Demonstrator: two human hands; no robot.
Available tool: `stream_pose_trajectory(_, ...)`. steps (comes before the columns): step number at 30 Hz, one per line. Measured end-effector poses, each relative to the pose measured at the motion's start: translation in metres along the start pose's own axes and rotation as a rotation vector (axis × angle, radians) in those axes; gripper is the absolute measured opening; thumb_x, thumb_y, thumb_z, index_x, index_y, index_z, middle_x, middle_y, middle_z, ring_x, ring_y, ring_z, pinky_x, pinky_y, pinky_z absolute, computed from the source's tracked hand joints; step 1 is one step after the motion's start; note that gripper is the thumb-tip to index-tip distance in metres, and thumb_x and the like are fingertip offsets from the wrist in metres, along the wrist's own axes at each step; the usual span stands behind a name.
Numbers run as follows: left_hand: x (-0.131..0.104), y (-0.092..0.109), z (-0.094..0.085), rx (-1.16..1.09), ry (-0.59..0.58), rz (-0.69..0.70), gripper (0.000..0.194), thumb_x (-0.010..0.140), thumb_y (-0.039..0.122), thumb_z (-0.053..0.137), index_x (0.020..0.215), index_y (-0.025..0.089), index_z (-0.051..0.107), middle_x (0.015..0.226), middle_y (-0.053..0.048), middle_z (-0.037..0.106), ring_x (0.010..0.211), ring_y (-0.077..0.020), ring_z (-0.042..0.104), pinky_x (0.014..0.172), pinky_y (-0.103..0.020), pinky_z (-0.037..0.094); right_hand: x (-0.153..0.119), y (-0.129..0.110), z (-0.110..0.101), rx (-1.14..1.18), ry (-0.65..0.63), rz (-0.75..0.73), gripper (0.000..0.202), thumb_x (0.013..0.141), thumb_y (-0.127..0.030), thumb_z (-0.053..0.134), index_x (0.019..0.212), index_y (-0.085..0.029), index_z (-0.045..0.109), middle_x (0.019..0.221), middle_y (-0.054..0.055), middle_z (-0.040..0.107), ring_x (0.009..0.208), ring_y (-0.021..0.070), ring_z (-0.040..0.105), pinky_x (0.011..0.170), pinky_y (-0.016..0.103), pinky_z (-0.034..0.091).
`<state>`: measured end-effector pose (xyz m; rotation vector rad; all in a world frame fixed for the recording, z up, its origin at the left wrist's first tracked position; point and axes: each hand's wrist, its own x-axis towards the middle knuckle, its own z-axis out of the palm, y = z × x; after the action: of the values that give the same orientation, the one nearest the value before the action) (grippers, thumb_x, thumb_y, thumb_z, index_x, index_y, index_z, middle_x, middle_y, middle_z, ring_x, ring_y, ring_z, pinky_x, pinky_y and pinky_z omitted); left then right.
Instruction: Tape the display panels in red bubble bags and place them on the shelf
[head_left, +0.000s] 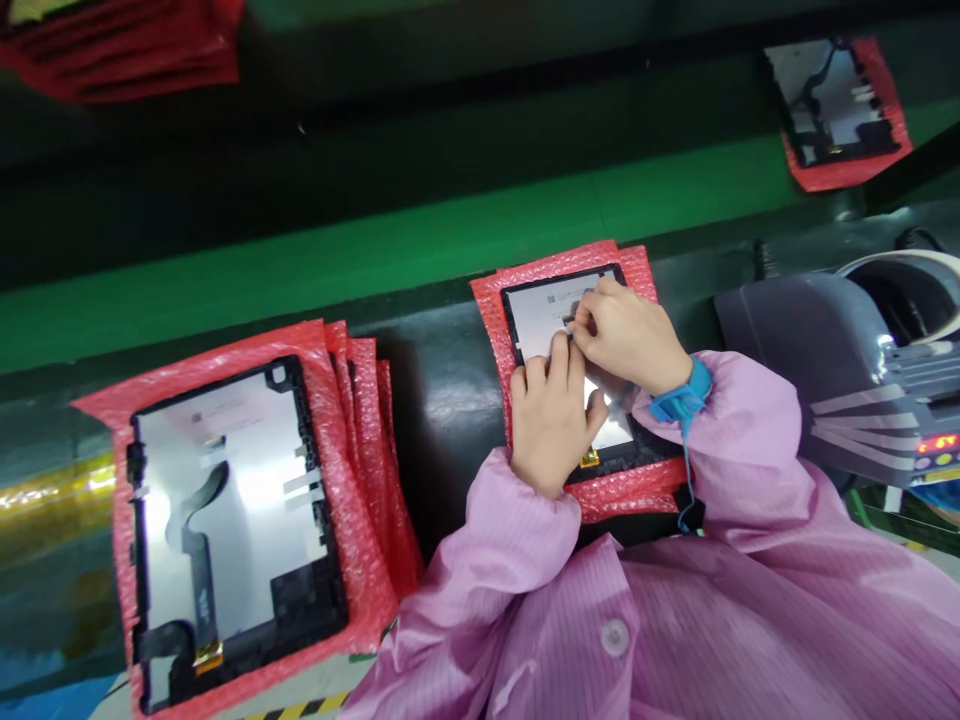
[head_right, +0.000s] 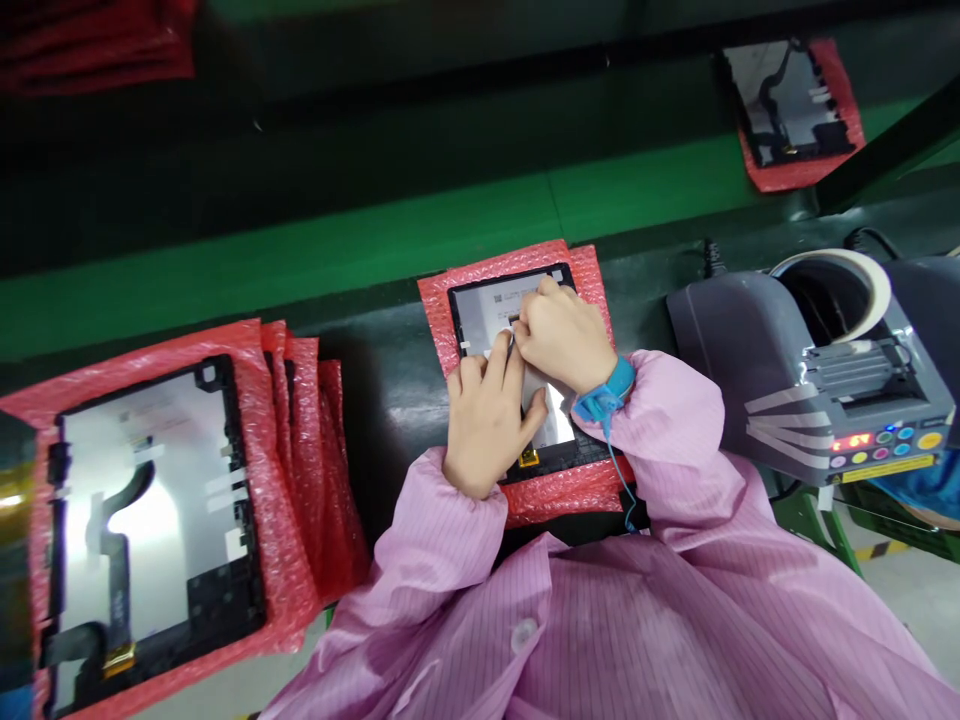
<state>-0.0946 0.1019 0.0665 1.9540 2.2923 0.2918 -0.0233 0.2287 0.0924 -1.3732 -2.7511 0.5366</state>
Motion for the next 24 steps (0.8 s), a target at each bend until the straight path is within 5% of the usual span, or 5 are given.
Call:
stream_pose_trajectory(5, -0.006, -0.008, 0.002, -0.134, 0.115, 0.006, 0.050, 0.097, 0.036, 0.045, 0.139, 0.011, 0.054, 0.145, -0.016, 0.053, 0.111, -0.0314, 0.053, 0.098, -0.046, 0.045, -0.010, 0.022, -0.011, -0.057, 0.183, 0.193, 0.027, 0.088, -0.038, 0.062, 0.104, -0.017, 0.057, 0.111, 0.018, 0.062, 0.098, 0.0331, 0.059, 0.074, 0.043, 0.047)
stream_pose_trajectory(9, -0.023, -0.028, 0.014, -0.369, 0.381, -0.305, 0.047, 0.100, 0.036, 0.042, 0.138, 0.010, 0.051, 0.130, -0.020, 0.057, 0.121, -0.0283, 0.053, 0.104, -0.043, 0.044, -0.050, 0.047, -0.014, 0.061, 0.156, 0.245, 0.021, 0.094, -0.036, 0.052, 0.102, -0.018, 0.059, 0.104, 0.014, 0.065, 0.095, 0.0312, 0.061, 0.082, 0.046, 0.049)
stream_pose_trajectory(14, -0.037, -0.041, 0.024, -0.667, 0.258, -0.382, 0.031, 0.099, 0.035, 0.046, 0.115, 0.016, 0.065, 0.110, -0.011, 0.067, 0.105, -0.0217, 0.064, 0.096, -0.036, 0.051, -0.107, 0.043, 0.010, 0.092, 0.158, 0.136, 0.035, 0.095, -0.038, 0.046, 0.112, -0.016, 0.067, 0.105, 0.016, 0.061, 0.097, 0.0317, 0.056, 0.090, 0.049, 0.046)
stream_pose_trajectory(18, -0.038, -0.035, 0.022, -0.721, 0.333, -0.417, 0.030, 0.091, 0.028, 0.057, 0.118, 0.015, 0.063, 0.126, -0.013, 0.064, 0.120, -0.0232, 0.060, 0.105, -0.038, 0.048, -0.126, 0.032, 0.024, 0.090, 0.193, 0.084, 0.051, 0.097, -0.050, 0.041, 0.120, -0.014, 0.068, 0.112, 0.019, 0.056, 0.102, 0.0341, 0.048, 0.094, 0.052, 0.043)
stream_pose_trajectory(24, -0.052, -0.008, -0.020, -0.969, 0.325, -0.411, 0.032, 0.095, 0.021, 0.047, 0.127, 0.018, 0.046, 0.123, -0.011, 0.064, 0.115, -0.0196, 0.063, 0.102, -0.035, 0.051, -0.140, 0.033, 0.023, 0.192, 0.199, 0.047, 0.056, 0.095, -0.060, 0.040, 0.118, -0.020, 0.071, 0.111, 0.016, 0.057, 0.102, 0.0337, 0.048, 0.096, 0.053, 0.042)
